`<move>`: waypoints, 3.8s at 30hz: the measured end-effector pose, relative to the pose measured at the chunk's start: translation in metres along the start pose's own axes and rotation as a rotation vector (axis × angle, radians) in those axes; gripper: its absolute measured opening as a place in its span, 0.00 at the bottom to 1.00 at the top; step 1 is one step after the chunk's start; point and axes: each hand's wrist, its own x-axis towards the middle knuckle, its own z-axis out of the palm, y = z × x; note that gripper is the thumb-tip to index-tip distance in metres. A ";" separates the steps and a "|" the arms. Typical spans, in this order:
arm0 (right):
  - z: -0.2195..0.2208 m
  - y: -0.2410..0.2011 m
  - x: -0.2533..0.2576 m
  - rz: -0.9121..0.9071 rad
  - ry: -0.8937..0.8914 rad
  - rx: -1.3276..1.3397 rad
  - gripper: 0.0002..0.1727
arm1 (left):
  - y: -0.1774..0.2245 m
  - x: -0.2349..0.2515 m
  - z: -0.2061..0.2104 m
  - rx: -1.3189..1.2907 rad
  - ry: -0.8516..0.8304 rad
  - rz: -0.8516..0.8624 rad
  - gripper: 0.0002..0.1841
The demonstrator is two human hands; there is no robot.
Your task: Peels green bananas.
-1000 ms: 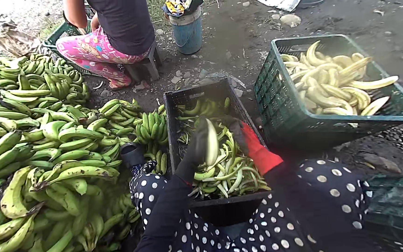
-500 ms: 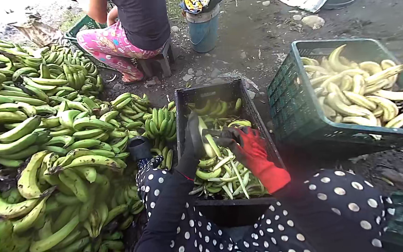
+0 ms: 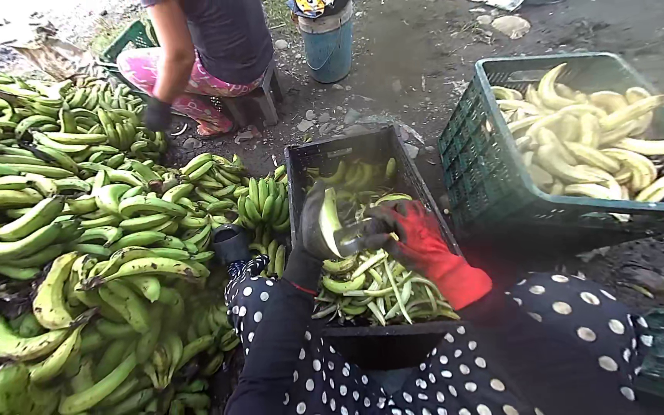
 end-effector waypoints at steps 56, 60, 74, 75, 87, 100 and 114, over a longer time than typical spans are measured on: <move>-0.152 0.103 -0.130 0.227 1.016 1.789 0.59 | -0.015 0.106 0.183 0.776 -0.282 0.218 0.38; -0.154 0.096 -0.126 0.336 0.979 1.779 0.56 | -0.079 0.102 0.070 1.709 -0.311 -0.169 0.43; -0.117 0.065 -0.081 0.347 0.563 1.649 0.55 | -0.164 0.056 -0.037 1.646 -0.245 -0.315 0.31; -0.114 0.062 -0.078 0.366 0.532 1.605 0.50 | -0.162 0.055 -0.041 1.514 -0.222 -0.277 0.32; -0.031 0.016 -0.041 0.250 0.013 1.228 0.35 | -0.007 0.029 -0.029 0.095 0.040 0.115 0.32; 0.013 -0.079 -0.046 0.095 0.403 1.438 0.19 | -0.004 0.002 -0.024 0.755 -0.040 0.235 0.38; 0.047 -0.020 -0.033 0.364 0.063 0.853 0.29 | -0.002 0.012 -0.017 0.188 -0.087 0.251 0.35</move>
